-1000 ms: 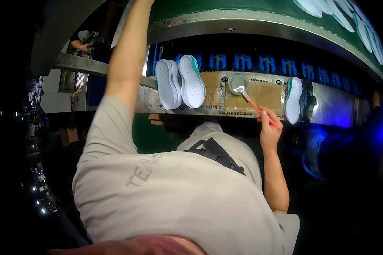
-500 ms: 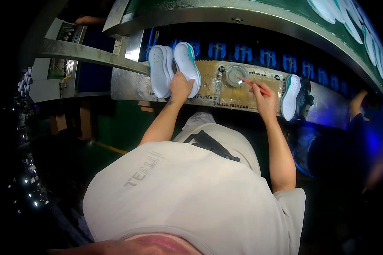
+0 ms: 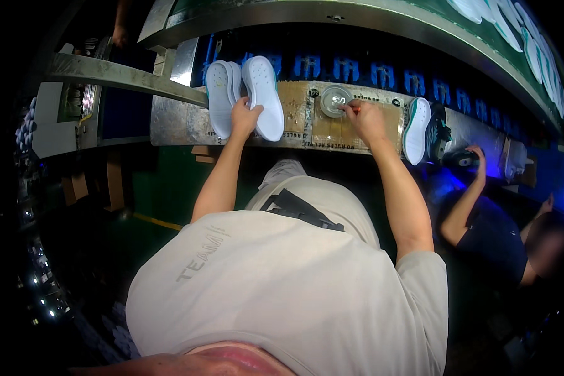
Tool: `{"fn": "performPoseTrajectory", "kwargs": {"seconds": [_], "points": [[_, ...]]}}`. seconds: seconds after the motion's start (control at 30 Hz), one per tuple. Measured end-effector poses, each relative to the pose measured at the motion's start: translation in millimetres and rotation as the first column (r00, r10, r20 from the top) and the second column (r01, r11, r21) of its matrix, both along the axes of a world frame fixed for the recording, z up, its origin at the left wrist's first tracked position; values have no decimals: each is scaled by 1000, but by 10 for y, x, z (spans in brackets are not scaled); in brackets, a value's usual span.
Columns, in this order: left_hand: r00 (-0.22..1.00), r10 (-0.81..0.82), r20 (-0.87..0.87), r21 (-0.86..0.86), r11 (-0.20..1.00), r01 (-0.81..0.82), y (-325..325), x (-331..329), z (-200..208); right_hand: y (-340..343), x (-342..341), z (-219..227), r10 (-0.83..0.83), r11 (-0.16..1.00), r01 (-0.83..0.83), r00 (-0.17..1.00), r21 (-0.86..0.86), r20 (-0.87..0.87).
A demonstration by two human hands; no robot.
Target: The person applies liquid to shoe soles with a small brush, repeatedly dipping the brush into a container and spreading it along the edges and surfaces of the soles.
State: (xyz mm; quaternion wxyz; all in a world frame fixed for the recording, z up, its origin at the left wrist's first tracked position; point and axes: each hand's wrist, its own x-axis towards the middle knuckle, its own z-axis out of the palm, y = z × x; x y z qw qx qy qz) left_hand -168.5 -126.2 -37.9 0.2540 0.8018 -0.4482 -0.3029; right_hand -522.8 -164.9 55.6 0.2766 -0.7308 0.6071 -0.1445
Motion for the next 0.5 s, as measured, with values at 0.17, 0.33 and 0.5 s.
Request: {"fn": "performPoseTrajectory", "kwargs": {"seconds": [0.17, 0.33, 0.5], "points": [[119, 207, -971, 186, 968, -171, 662, -63, 21, 256, -25, 128, -35, 996, 44, 994, -83, 108], [-586, 7, -810, 112, 983, -143, 1064, -325, 204, 455, -42, 140, -180, 983, 179, 934, 31, 310], [-469, -83, -879, -72, 997, -43, 940, -389, 377, 543, 131, 449, -115, 989, 61, 896, 138, 429]]}}
